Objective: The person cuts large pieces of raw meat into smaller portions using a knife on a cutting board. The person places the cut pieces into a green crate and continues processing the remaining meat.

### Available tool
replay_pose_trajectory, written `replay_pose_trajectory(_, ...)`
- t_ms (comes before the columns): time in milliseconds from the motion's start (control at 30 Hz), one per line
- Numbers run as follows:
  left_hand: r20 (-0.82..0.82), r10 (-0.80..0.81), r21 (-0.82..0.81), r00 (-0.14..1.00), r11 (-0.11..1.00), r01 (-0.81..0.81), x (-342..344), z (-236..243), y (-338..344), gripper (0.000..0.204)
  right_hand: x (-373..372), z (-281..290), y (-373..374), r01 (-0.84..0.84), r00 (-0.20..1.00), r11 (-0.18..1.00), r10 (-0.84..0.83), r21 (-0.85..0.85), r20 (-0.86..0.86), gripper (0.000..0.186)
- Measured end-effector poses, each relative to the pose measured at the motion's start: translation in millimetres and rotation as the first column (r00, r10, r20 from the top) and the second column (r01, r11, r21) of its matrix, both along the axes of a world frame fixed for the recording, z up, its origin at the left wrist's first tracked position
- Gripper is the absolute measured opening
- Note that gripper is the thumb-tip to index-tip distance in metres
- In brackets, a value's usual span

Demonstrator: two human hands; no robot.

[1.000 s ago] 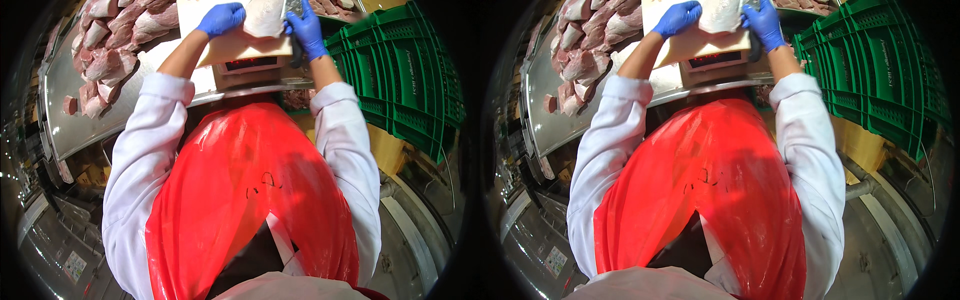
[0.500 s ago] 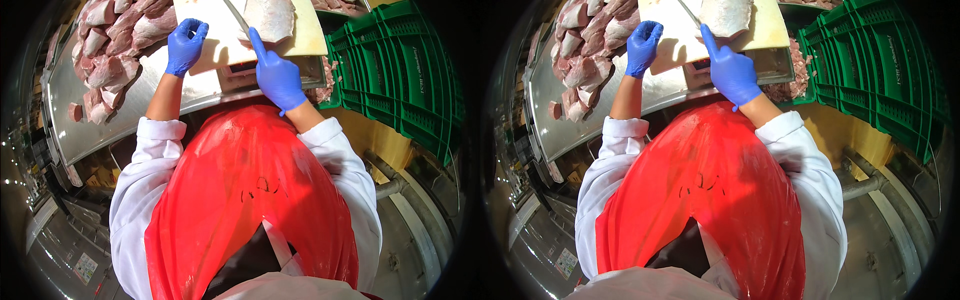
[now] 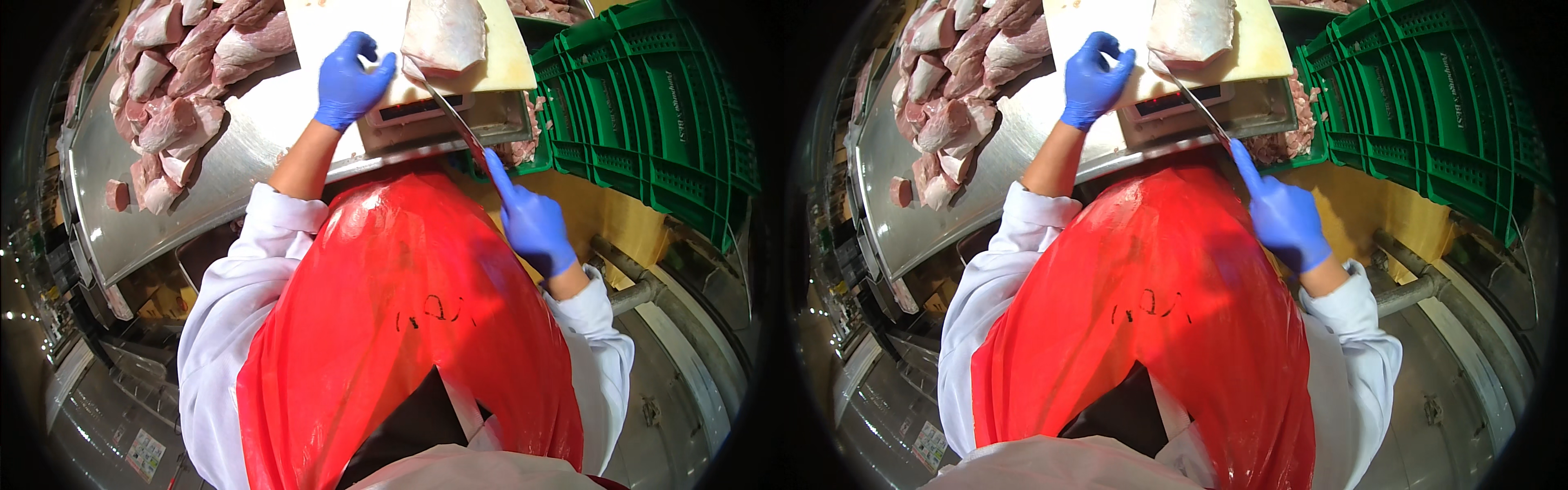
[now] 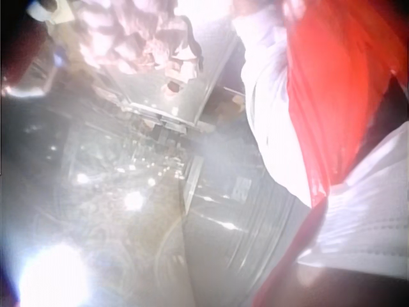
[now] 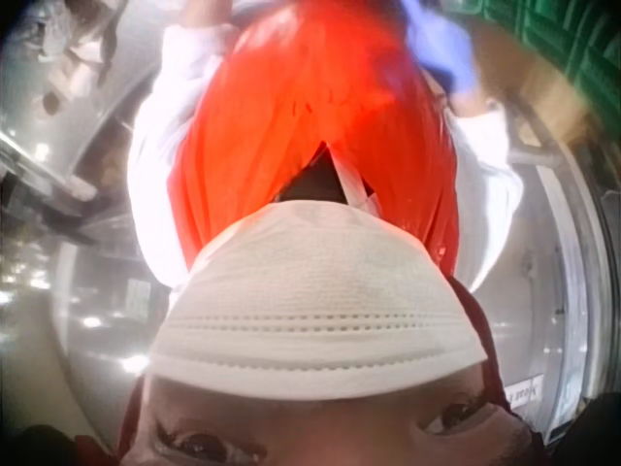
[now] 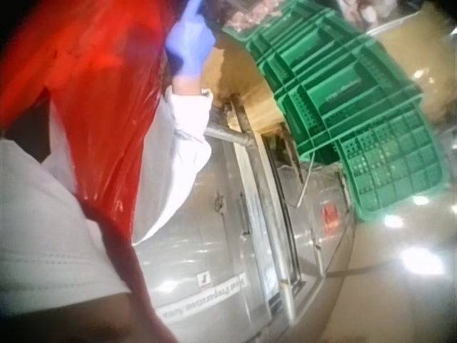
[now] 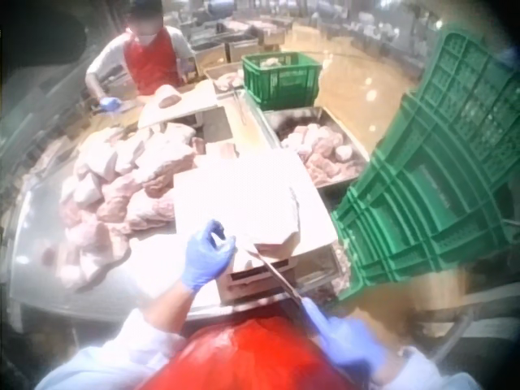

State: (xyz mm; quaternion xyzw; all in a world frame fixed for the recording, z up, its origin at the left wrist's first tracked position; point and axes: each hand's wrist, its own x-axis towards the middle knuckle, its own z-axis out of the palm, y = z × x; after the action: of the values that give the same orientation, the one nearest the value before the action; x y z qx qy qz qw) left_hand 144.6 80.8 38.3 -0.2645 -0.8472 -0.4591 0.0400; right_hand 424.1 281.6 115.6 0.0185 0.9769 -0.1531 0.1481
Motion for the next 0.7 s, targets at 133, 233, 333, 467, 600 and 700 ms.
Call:
replay_pose_trajectory(133,0.020,-0.002,-0.278,1.000,0.960,0.008,20.3,6.9,30.6,0.038,28.7,10.3,24.4,0.094,0.994,0.986,-0.100,-0.138,-0.041,0.081)
replay_pose_trajectory(233,0.007,0.015,-0.356,1.000,0.934,-0.011,15.8,-3.9,25.6,0.028,20.1,12.2,20.1,0.220,0.948,0.916,-0.282,-0.335,-0.147,0.075)
replay_pose_trajectory(333,0.016,0.033,-0.354,0.999,0.935,-0.025,13.8,-0.4,19.4,0.023,-27.9,-0.4,0.4,0.201,0.890,0.903,-0.330,-0.379,-0.314,0.074)
replay_pose_trajectory(467,-0.025,0.054,-0.345,0.998,0.937,-0.060,21.2,1.4,20.8,0.023,-116.8,-33.6,-33.4,0.096,0.890,0.989,-0.137,-0.113,-0.435,0.071)
replay_pose_trajectory(600,-0.081,0.075,-0.378,0.994,0.920,-0.101,23.1,-5.8,17.0,0.021,-126.4,-33.1,-38.0,0.016,0.962,1.000,-0.008,0.025,-0.274,0.073)
replay_pose_trajectory(700,-0.171,0.154,-0.390,0.973,0.896,-0.210,13.7,-16.9,-0.6,0.018,-85.2,-12.2,-16.5,-0.082,0.985,0.990,0.098,0.118,-0.142,0.078)
